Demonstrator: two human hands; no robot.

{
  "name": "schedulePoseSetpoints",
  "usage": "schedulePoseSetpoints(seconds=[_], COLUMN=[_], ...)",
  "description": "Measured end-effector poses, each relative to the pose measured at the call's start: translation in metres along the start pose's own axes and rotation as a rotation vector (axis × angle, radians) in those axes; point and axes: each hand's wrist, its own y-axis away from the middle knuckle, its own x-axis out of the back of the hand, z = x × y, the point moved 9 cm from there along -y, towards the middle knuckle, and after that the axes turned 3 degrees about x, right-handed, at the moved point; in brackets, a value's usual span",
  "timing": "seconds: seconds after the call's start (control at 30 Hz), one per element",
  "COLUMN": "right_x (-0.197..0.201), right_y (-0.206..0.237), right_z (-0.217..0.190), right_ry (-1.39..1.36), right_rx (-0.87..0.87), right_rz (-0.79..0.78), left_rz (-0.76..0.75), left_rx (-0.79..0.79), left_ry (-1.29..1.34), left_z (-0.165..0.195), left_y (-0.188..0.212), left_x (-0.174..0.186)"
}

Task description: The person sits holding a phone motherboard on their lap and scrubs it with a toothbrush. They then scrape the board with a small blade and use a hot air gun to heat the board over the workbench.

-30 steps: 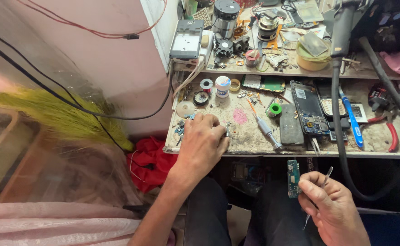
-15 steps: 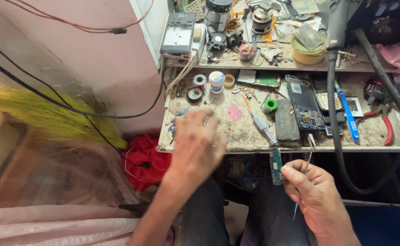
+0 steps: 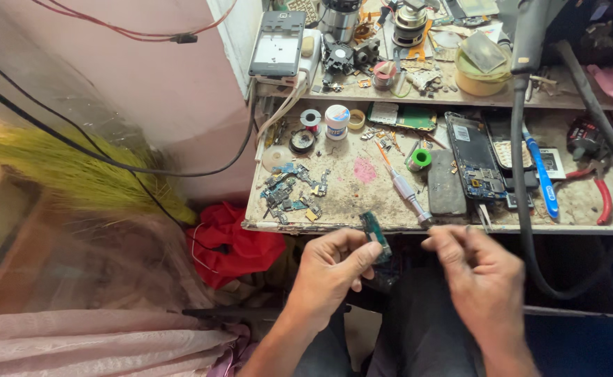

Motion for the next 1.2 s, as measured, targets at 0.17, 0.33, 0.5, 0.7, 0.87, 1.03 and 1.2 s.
schedulePoseSetpoints(seconds=[0.17, 0.33, 0.5, 0.7, 0.87, 1.03, 1.2], right_x=[0.021, 0.017, 0.014, 0.038, 0.095, 0.123, 0.113], right_y=[-0.009, -0.01, -0.008, -0.044, -0.072, -0.084, -0.118], right_z=[-0.059, -0.072, -0.085, -0.07, -0.024, 0.011, 0.021], right_ry=[0.491, 0.636, 0.535, 0.304, 0.184, 0.469, 0.524], right_rx=[0.419, 0.467, 0.546, 0.396, 0.204, 0.203, 0.316], right_rz=[0.178, 0.182, 0.074, 0.011, 0.139, 0.19, 0.161], left_rz=[0.034, 0.072, 0.087, 0.11, 0.135, 0.101, 0.101], left_rx=[-0.002, 0.012, 0.033, 0.029, 0.002, 0.007, 0.035], left_ry=[0.011, 0.018, 0.041, 0.018, -0.006, 0.051, 0.118], left_z=[0.007, 0.006, 0.002, 0.005, 0.01, 0.007, 0.001], left_y=[0.0, -0.001, -0.001, 0.001, 0.005, 0.007, 0.008], left_x=[0.009, 0.013, 0.018, 0.021, 0.025, 0.023, 0.025])
